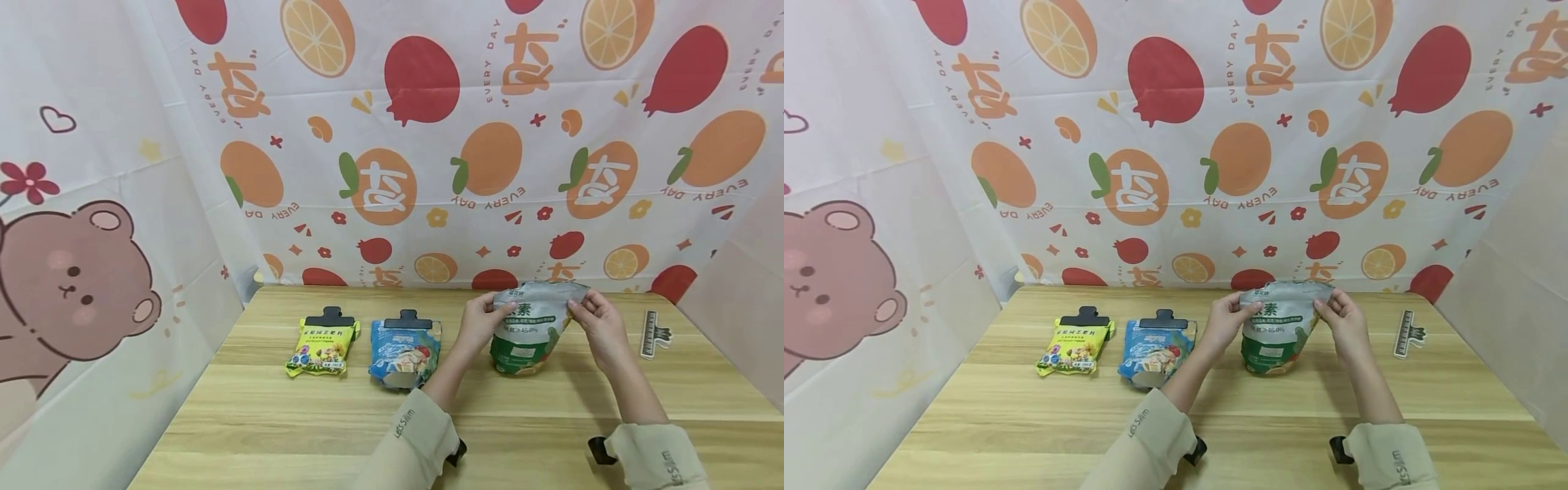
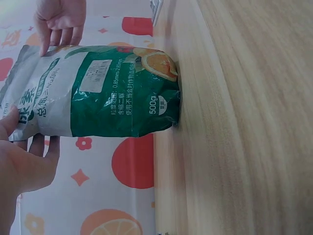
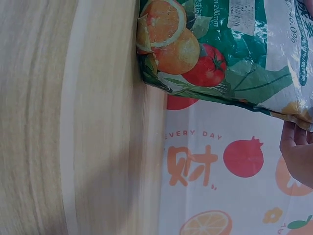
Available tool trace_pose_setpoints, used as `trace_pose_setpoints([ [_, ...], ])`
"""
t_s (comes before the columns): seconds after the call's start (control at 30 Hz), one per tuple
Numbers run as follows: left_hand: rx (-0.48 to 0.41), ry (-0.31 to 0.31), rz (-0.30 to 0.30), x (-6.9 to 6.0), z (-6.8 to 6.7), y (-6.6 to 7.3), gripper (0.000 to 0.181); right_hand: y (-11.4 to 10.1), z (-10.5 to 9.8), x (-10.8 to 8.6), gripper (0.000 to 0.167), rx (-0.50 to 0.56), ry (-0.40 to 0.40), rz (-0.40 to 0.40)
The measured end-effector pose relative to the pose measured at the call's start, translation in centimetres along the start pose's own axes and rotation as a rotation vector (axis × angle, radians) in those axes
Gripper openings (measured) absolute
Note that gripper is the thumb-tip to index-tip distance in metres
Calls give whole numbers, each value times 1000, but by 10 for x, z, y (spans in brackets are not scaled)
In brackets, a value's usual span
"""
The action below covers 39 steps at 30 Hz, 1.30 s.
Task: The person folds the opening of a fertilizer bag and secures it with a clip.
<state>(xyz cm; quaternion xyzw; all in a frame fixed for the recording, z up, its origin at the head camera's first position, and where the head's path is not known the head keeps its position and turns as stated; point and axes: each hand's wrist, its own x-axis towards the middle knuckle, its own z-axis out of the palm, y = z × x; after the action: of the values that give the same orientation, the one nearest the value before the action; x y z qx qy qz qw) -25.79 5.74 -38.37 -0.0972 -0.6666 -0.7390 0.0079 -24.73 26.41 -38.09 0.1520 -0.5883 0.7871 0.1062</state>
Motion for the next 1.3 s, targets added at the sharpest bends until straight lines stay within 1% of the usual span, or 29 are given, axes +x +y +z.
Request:
trace_pose_setpoints([
  [0.17,-6,10,21,1,1,-1,22,1,0,0,20,-16,19,0],
  [0.3,-9,22,40,0,1,0,20,1,2,-1,17,-35,38,-22],
  [0.43,-20,20,43,0,0,1,21,3,5,-1,13,-55,83,-50],
  [0.67,-26,8,52,0,0,1,19,6,9,0,16,-57,175,-78],
  [0.83,-25,-3,81,0,-1,0,17,6,12,0,21,-58,205,-93],
  [0.97,-35,-24,107,-1,-1,-1,17,6,12,-1,21,-29,193,-95],
  [1.0,-35,-28,113,-4,-2,3,17,6,11,-2,21,-19,191,-92],
  [1.1,-24,-30,103,-6,-2,5,18,5,11,-3,20,3,183,-86],
  [1.2,17,-2,80,-8,-1,8,22,4,10,-5,21,47,136,-109],
  [1.23,31,6,70,-6,0,5,24,4,10,-6,22,62,112,-121],
  [1.3,56,27,63,-6,1,7,25,4,9,-7,26,98,56,-141],
])
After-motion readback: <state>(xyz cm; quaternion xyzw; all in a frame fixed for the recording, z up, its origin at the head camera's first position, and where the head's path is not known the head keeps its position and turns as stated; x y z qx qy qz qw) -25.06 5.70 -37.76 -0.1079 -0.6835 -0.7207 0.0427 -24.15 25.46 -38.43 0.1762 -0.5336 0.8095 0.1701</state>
